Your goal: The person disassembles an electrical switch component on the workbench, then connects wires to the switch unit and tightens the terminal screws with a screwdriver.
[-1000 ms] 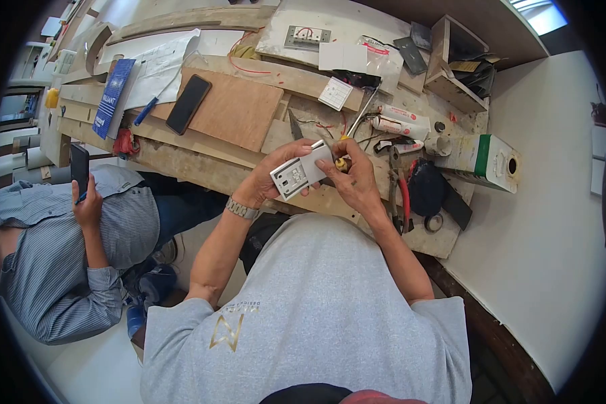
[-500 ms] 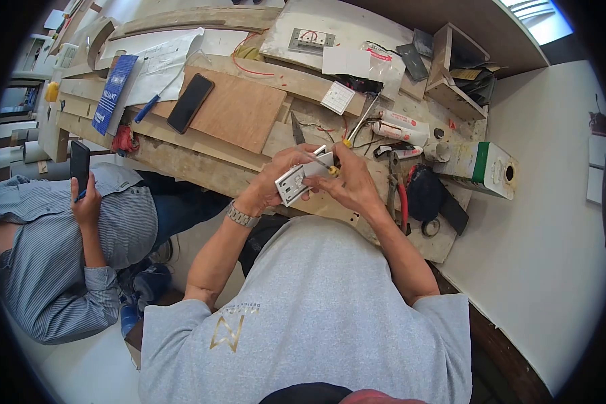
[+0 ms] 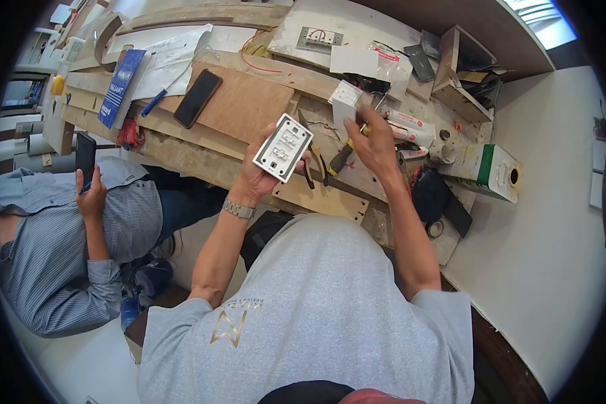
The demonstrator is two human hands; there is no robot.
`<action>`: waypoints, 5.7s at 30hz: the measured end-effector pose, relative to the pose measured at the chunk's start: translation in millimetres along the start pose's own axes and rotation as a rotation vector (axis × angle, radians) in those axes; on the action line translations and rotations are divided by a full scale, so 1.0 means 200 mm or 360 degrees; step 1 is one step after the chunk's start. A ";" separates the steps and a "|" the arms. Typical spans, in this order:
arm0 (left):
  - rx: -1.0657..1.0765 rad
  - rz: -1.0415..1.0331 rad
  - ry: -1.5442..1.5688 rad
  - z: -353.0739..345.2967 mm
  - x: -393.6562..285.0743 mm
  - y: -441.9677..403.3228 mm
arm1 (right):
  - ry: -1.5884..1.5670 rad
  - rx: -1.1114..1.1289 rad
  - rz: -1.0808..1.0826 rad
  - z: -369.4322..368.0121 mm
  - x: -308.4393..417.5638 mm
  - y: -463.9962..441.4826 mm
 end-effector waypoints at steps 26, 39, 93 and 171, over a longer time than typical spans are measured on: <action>0.0345 0.0006 0.0303 -0.20 0.12 -0.11 | -0.2713 0.0867 0.0844 0.35 1.37 0.57; 0.0330 0.0197 0.0255 -0.40 0.34 -0.22 | -0.2996 -0.0398 0.1364 0.70 1.45 0.81; 0.0199 0.0304 -0.0386 -0.40 0.63 -0.52 | 0.0150 -0.0640 -0.0279 0.63 -0.01 0.95; 0.0518 -0.0420 -0.0543 -0.95 0.21 -0.52 | -0.1865 -0.0391 -0.0197 0.77 -0.11 0.98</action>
Point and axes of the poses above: each hand's wrist, its own y-axis away from the middle knuckle, its own z-axis out of the back of the hand, x = y × z, the point moved 10 cm from there along -y, towards the middle knuckle, and after that the axes turned 12 degrees about x, right-handed, at the moved point
